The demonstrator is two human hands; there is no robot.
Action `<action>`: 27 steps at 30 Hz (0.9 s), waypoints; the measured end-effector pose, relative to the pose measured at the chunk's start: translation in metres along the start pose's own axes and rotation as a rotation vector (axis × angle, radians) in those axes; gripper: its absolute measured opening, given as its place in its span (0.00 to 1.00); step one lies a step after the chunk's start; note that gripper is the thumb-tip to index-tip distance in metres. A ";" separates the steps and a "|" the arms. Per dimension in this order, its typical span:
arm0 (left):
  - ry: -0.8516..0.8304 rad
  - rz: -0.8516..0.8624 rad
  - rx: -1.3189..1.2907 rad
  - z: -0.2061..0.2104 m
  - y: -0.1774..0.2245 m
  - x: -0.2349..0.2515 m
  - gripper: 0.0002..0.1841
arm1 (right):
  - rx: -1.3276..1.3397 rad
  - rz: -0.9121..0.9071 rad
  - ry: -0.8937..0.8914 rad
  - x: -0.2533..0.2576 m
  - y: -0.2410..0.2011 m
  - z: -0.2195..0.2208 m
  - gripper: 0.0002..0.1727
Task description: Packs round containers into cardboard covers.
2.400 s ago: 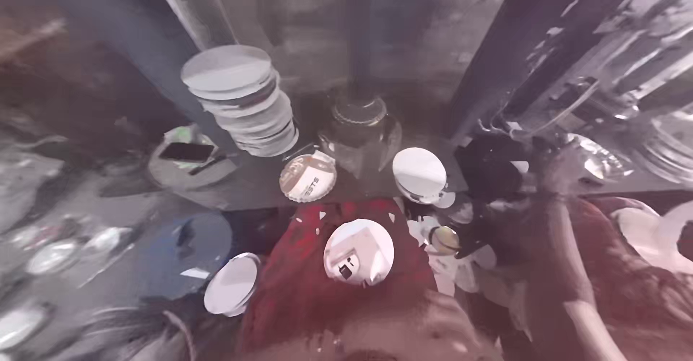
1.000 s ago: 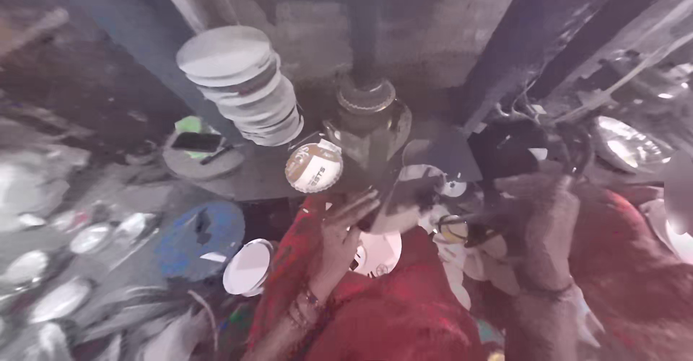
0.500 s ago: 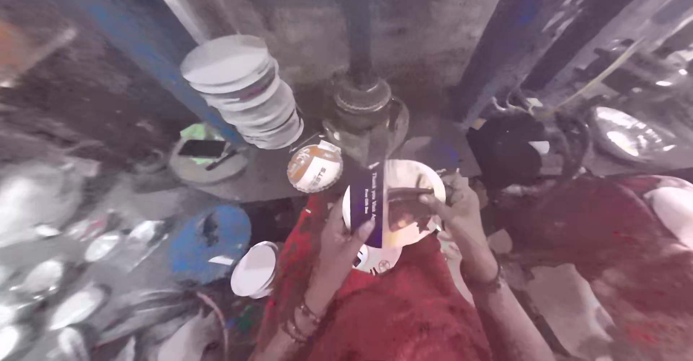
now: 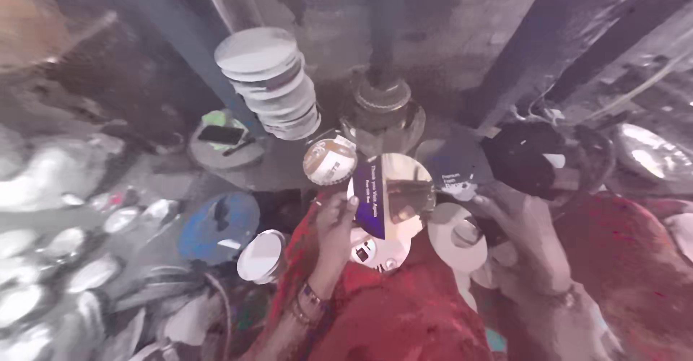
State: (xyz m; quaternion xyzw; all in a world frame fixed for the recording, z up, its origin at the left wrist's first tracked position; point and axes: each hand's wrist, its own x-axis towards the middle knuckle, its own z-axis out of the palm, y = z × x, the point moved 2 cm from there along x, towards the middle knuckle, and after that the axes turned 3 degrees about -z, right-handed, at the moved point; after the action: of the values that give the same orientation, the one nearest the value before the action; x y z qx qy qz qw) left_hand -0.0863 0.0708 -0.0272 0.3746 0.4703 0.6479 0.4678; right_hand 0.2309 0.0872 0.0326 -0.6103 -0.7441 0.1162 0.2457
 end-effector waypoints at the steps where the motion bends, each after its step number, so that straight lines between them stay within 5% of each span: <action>1: -0.019 -0.006 0.035 0.003 0.000 -0.001 0.06 | 0.094 -0.049 0.042 0.002 -0.011 0.011 0.23; 5: -0.101 0.012 0.153 0.013 -0.004 -0.012 0.09 | 0.640 -0.067 0.055 0.007 -0.057 0.065 0.23; 9: -0.071 -0.104 0.022 0.010 -0.013 -0.029 0.28 | 0.997 0.012 0.141 0.006 -0.073 0.109 0.20; 13: 0.104 -0.125 0.101 -0.008 -0.017 -0.019 0.19 | 0.446 -0.009 0.134 0.032 -0.043 0.104 0.20; 17: 0.090 -0.061 0.285 -0.023 -0.020 -0.007 0.30 | -0.098 0.308 0.100 0.080 0.044 0.086 0.46; 21: 0.014 0.094 0.490 -0.024 -0.022 0.001 0.40 | -0.149 0.303 0.252 0.095 0.066 0.078 0.29; 23: -0.010 0.128 0.531 -0.022 -0.022 0.004 0.34 | -0.104 0.298 0.373 0.091 0.056 0.072 0.19; 25: -0.045 0.125 0.545 -0.021 -0.026 0.007 0.21 | -0.012 0.274 0.435 0.084 0.055 0.075 0.21; 27: -0.132 0.113 0.542 -0.019 -0.030 0.010 0.16 | 0.009 0.253 0.376 0.085 0.066 0.083 0.35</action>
State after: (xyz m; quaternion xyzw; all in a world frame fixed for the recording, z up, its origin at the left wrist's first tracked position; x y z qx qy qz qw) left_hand -0.0991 0.0793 -0.0604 0.5532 0.5731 0.4978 0.3433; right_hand 0.2333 0.1948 -0.0504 -0.7087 -0.6020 0.0337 0.3664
